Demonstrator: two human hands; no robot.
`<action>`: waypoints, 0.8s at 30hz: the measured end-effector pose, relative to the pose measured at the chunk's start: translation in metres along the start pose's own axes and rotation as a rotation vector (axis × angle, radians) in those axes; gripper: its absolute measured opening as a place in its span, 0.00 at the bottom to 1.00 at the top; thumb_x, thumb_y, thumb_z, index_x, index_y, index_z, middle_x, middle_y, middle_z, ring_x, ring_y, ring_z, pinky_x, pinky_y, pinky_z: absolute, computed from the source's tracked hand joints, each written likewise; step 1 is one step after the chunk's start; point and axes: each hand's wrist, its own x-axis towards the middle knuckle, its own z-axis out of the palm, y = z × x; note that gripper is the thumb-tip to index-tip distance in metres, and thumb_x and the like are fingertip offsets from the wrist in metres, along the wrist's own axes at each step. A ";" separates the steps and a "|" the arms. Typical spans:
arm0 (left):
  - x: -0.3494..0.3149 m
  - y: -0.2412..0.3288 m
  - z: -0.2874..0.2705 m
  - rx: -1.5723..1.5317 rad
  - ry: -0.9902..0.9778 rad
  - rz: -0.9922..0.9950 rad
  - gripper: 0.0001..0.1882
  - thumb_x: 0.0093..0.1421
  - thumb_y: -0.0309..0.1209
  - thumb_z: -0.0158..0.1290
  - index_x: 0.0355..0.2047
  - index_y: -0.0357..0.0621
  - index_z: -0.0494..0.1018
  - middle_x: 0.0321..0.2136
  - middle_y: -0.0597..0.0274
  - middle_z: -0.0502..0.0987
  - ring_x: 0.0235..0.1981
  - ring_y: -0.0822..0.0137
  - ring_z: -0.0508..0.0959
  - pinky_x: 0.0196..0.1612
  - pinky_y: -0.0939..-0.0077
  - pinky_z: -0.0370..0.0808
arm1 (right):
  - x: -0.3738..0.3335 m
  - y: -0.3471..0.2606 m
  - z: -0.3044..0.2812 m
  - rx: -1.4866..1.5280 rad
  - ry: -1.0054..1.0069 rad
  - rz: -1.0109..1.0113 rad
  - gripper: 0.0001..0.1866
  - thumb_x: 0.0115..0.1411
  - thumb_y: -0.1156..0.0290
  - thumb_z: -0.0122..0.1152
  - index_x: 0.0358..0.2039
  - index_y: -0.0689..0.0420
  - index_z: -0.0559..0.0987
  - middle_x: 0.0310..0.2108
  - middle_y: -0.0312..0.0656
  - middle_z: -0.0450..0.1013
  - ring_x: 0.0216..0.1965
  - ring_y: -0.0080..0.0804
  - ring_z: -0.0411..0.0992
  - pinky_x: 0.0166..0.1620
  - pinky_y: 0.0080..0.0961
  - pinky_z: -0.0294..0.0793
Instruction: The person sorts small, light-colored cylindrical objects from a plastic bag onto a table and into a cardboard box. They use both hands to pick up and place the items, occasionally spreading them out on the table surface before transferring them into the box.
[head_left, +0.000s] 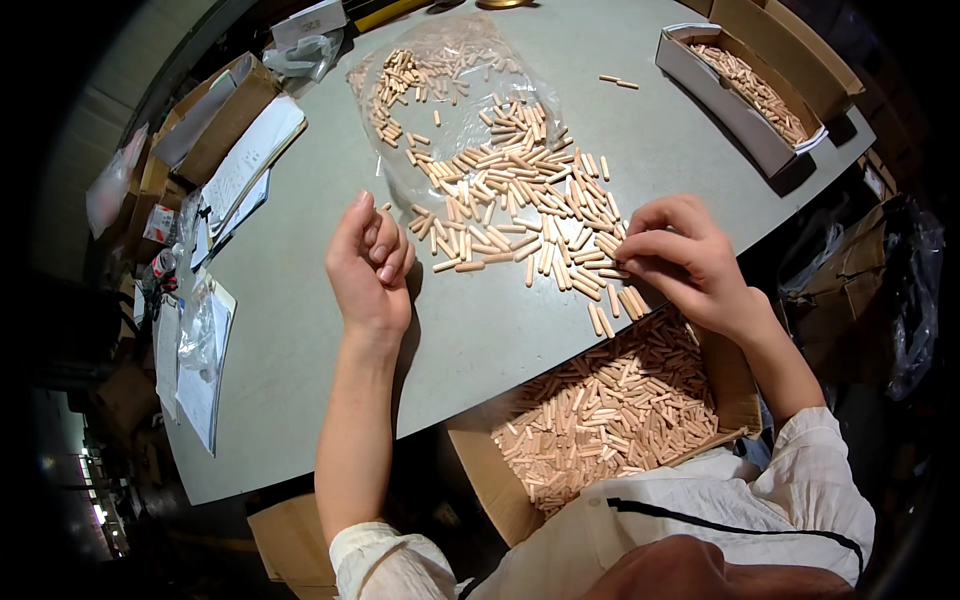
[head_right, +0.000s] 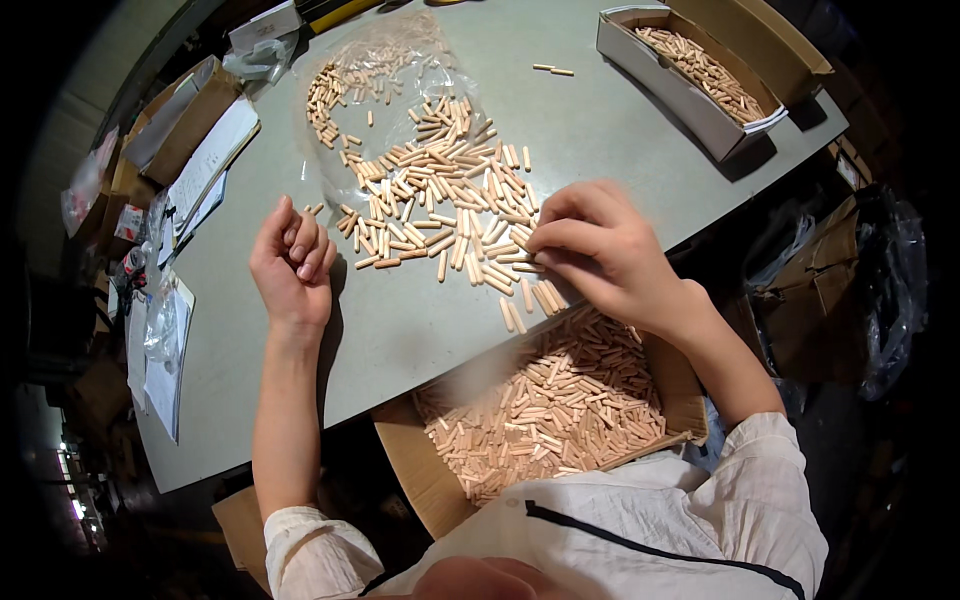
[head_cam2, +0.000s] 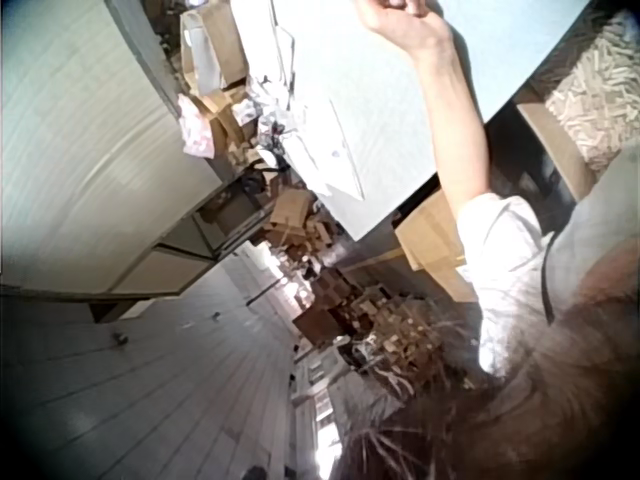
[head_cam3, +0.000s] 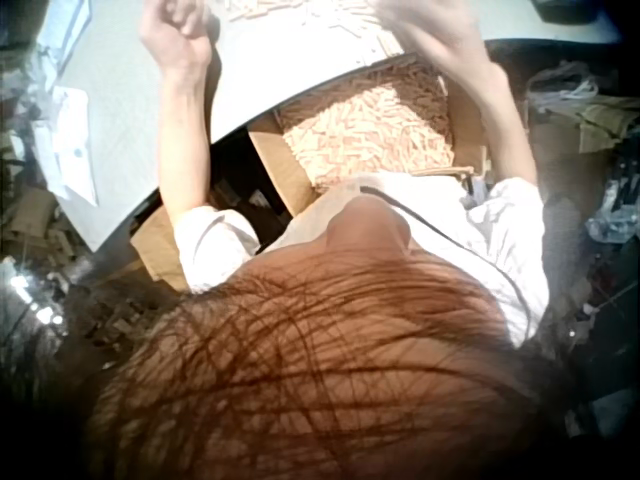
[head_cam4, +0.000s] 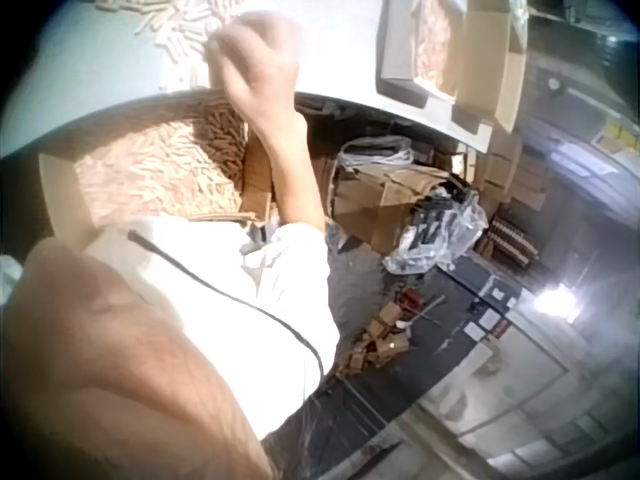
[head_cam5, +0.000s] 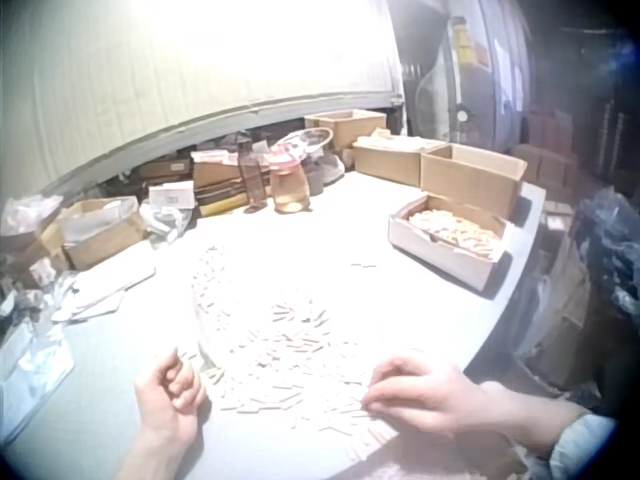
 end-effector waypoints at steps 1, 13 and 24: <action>0.000 -0.001 0.000 0.011 -0.012 -0.007 0.21 0.72 0.37 0.50 0.21 0.53 0.58 0.13 0.74 0.56 0.12 0.79 0.52 0.16 0.80 0.50 | 0.005 -0.002 0.004 -0.016 -0.015 -0.013 0.08 0.56 0.77 0.71 0.37 0.58 0.83 0.41 0.42 0.75 0.45 0.42 0.72 0.49 0.36 0.73; -0.023 -0.027 0.009 0.641 -0.228 0.412 0.14 0.70 0.31 0.56 0.27 0.36 0.75 0.19 0.70 0.70 0.19 0.81 0.63 0.21 0.81 0.60 | 0.031 -0.016 0.017 -0.131 -0.116 -0.043 0.08 0.60 0.72 0.67 0.33 0.59 0.76 0.39 0.45 0.73 0.44 0.46 0.70 0.49 0.40 0.71; -0.039 -0.025 0.024 0.413 -0.319 0.278 0.23 0.74 0.44 0.53 0.26 0.40 0.75 0.20 0.76 0.72 0.19 0.81 0.65 0.24 0.83 0.60 | 0.091 -0.038 0.047 0.638 -0.179 0.055 0.14 0.64 0.75 0.64 0.50 0.62 0.80 0.42 0.44 0.81 0.46 0.32 0.80 0.48 0.28 0.80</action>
